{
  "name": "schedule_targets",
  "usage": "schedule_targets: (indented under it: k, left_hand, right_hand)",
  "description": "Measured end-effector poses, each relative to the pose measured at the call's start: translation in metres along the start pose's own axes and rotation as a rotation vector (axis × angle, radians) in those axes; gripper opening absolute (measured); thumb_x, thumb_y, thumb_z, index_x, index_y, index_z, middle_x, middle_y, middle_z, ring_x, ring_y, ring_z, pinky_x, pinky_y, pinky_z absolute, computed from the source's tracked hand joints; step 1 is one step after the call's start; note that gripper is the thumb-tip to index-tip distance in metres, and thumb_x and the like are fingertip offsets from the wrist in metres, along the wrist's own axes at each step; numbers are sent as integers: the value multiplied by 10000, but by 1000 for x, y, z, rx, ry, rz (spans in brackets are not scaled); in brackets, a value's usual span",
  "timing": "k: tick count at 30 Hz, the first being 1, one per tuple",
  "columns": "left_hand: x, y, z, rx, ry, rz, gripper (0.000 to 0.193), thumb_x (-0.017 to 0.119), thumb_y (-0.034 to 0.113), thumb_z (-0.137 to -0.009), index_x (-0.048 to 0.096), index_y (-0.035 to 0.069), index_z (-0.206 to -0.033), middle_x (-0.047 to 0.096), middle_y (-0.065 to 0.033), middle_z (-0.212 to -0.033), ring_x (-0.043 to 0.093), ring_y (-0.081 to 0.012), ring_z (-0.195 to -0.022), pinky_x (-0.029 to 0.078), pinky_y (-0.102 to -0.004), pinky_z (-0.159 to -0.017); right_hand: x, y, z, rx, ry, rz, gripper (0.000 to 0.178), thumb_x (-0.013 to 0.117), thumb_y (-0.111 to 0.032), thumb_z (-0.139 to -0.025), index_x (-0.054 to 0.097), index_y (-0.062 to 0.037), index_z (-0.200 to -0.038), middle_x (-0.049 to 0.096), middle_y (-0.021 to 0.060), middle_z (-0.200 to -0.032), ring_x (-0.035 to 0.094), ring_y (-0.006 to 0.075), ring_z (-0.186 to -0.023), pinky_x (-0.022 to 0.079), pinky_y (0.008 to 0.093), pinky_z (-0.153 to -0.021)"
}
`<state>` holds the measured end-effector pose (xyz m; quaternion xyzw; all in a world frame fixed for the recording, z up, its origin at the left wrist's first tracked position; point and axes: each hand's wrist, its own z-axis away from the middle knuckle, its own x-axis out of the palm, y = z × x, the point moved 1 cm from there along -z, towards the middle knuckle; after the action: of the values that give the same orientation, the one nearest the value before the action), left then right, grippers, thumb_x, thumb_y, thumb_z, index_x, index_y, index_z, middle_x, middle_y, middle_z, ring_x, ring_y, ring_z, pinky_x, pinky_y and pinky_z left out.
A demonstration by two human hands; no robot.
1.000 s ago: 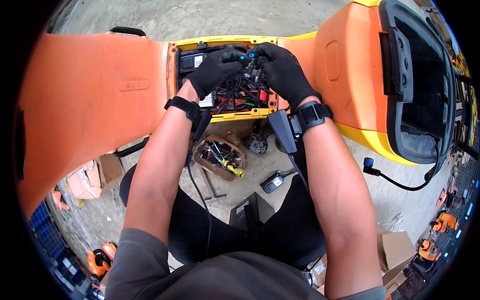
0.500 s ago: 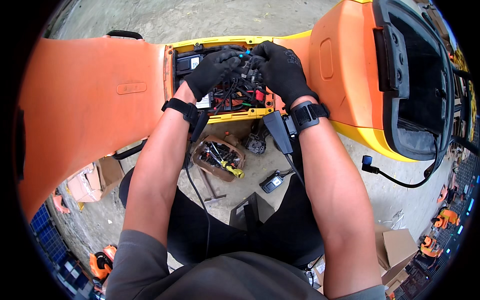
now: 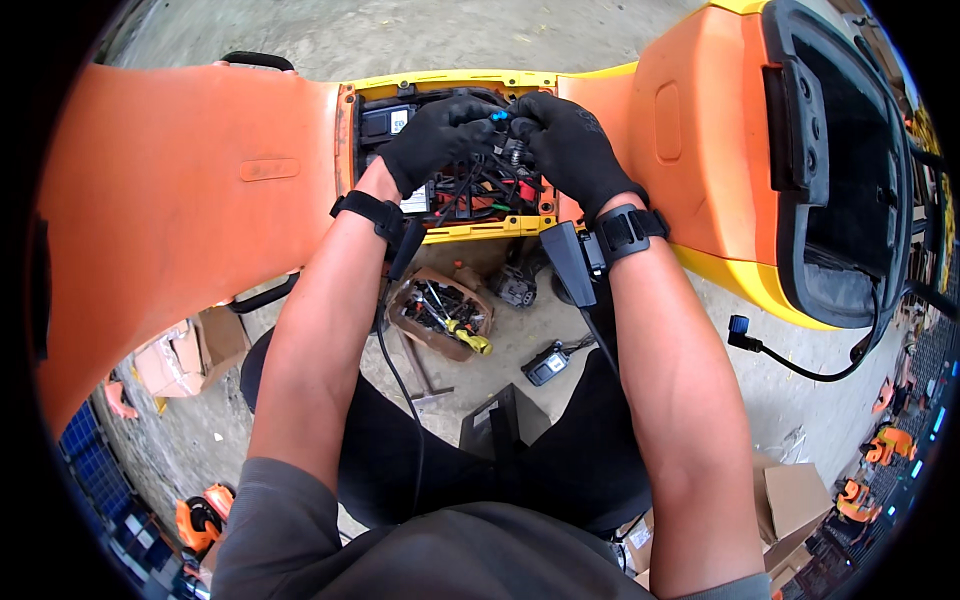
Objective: The person works on the wiring and electrical components inside the battery compartment of a motorcycle, connecting wires and arranging cables by hand.
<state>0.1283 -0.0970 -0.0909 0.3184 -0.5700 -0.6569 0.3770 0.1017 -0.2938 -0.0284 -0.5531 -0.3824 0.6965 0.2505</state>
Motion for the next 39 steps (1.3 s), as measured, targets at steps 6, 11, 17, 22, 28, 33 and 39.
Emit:
schedule_targets:
  k: [6,11,17,22,28,33,39]
  left_hand:
    - [-4,0,2,8,15,-39,278,587,113,-957,619,3,-1211,638,-54,-1100,624,-126,-974,515,-288,-882]
    - [-6,-6,3,67,110,39,324,715,220,-868,675,9,-1111,691,-88,-982,645,-148,-876,510,-298,-801]
    - [-1,12,6,42,105,-162,334,701,224,-892,657,22,-1154,677,-82,-1058,632,-138,-960,504,-286,-855]
    - [0,9,3,43,102,-12,317,702,150,-869,665,10,-1150,692,-80,-1044,639,-124,-919,524,-279,-820]
    - [1,-2,-7,70,159,-167,324,702,174,-853,682,27,-1141,720,-86,-1025,655,-119,-900,519,-270,-829]
    - [-3,-10,-10,6,183,-135,345,713,210,-861,676,38,-1157,719,-81,-1038,653,-116,-921,511,-269,-847]
    - [0,-2,-9,20,151,-144,327,692,223,-895,666,29,-1158,712,-100,-1024,658,-126,-920,523,-282,-823]
  right_hand:
    - [1,-5,3,-61,-40,-84,208,599,-103,-911,649,-27,-1098,671,126,-938,627,209,-836,490,321,-775]
    - [3,-11,2,-60,-101,-219,237,611,-123,-932,640,-13,-1140,658,56,-972,594,143,-880,482,291,-819]
    - [1,-15,5,-52,-185,-400,208,599,-108,-959,649,-7,-1133,637,-6,-1000,574,94,-921,473,247,-838]
    - [2,-16,5,-3,-248,-377,221,573,-117,-977,643,-16,-1160,638,-17,-1004,564,79,-905,464,244,-842]
    - [1,-23,6,-84,-272,-279,293,549,-190,-988,626,-11,-1207,662,36,-1095,576,120,-997,444,270,-899]
    - [5,-31,7,-48,-327,-265,309,540,-224,-991,630,-23,-1207,656,23,-1128,563,123,-1039,431,276,-920]
    - [2,-21,7,32,-289,-334,284,562,-218,-983,635,-22,-1175,658,0,-1067,565,105,-942,444,263,-880]
